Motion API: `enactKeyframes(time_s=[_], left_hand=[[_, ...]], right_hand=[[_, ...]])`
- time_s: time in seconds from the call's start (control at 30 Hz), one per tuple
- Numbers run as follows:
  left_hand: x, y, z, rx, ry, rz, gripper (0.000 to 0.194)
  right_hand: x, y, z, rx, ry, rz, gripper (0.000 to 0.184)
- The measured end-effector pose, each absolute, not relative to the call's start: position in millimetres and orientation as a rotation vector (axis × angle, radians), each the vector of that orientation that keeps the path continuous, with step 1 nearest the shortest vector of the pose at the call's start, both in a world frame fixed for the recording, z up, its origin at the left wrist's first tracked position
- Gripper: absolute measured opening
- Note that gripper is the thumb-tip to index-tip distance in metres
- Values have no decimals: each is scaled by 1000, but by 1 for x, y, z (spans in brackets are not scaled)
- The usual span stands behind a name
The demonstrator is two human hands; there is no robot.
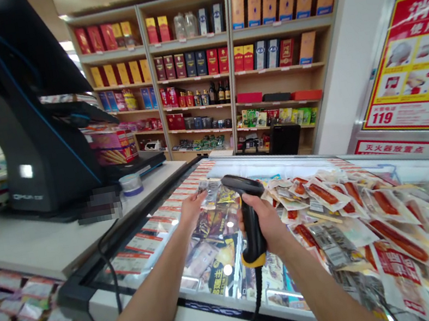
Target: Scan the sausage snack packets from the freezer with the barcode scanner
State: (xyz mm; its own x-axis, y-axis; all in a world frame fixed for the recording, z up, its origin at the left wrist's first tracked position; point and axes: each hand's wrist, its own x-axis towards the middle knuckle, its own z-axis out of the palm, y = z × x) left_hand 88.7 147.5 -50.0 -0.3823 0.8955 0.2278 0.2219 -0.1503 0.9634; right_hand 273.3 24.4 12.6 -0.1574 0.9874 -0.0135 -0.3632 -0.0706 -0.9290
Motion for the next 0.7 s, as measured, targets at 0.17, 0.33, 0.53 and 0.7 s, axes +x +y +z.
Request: enactKeyframes(time_s=[0.17,0.33,0.53,0.7], left_hand=[[59,147,-44,1302,2014,1482,24],[53,140,-40,1251,2337,1444,35],[115,145,-34,1861,2299,1148,43],[189,166,-41,1985,2160,903,45]], right_hand=[[310,44,15,-1144,-1040,1166,27],[351,60,14,-1382,-1041,862,29],[367,66,8,-1551,-1089,683,35],[359,66,7,-1488,-1140,765,34]])
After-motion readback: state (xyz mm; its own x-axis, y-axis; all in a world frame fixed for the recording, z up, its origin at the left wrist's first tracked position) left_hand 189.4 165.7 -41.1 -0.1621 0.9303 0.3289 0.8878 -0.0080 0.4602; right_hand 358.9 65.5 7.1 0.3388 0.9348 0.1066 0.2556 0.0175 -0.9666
